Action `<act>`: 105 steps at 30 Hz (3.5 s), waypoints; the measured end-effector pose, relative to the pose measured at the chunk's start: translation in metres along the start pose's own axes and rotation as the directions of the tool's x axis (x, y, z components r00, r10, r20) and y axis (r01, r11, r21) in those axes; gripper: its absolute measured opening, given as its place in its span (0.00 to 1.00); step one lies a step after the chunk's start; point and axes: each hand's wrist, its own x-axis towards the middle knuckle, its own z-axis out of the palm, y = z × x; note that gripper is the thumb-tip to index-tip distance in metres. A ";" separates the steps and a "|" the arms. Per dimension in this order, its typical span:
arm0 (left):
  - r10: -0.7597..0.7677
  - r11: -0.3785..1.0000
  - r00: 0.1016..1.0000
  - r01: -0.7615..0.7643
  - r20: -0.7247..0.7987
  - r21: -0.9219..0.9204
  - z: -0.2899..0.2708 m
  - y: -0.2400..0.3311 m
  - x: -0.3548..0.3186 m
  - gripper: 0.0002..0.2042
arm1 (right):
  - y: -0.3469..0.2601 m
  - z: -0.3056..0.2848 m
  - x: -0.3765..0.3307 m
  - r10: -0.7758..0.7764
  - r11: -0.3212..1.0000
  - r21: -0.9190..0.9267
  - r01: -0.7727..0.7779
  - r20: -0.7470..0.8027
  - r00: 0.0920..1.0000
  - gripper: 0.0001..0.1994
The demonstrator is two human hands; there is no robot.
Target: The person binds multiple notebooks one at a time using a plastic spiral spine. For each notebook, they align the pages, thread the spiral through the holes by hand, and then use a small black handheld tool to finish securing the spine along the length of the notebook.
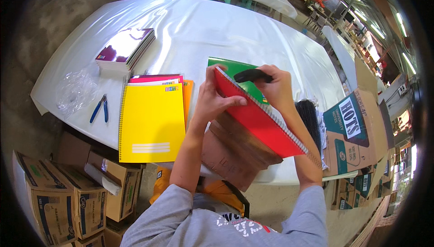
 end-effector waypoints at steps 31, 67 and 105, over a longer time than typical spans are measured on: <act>0.253 0.962 0.928 -0.271 -0.275 -0.032 0.022 0.070 0.066 0.32 | 0.080 -0.046 -0.095 0.506 0.467 0.780 -0.417 0.151 0.849 0.22; -0.080 0.993 0.857 0.114 -0.510 0.037 -0.155 0.072 -0.037 0.10 | -0.124 0.056 -0.070 -0.291 0.933 0.117 0.341 -0.313 0.904 0.24; -0.209 0.933 0.866 0.317 -0.455 0.174 -0.236 0.096 -0.126 0.11 | -0.169 0.056 -0.068 -0.464 0.885 0.144 0.442 0.232 0.855 0.22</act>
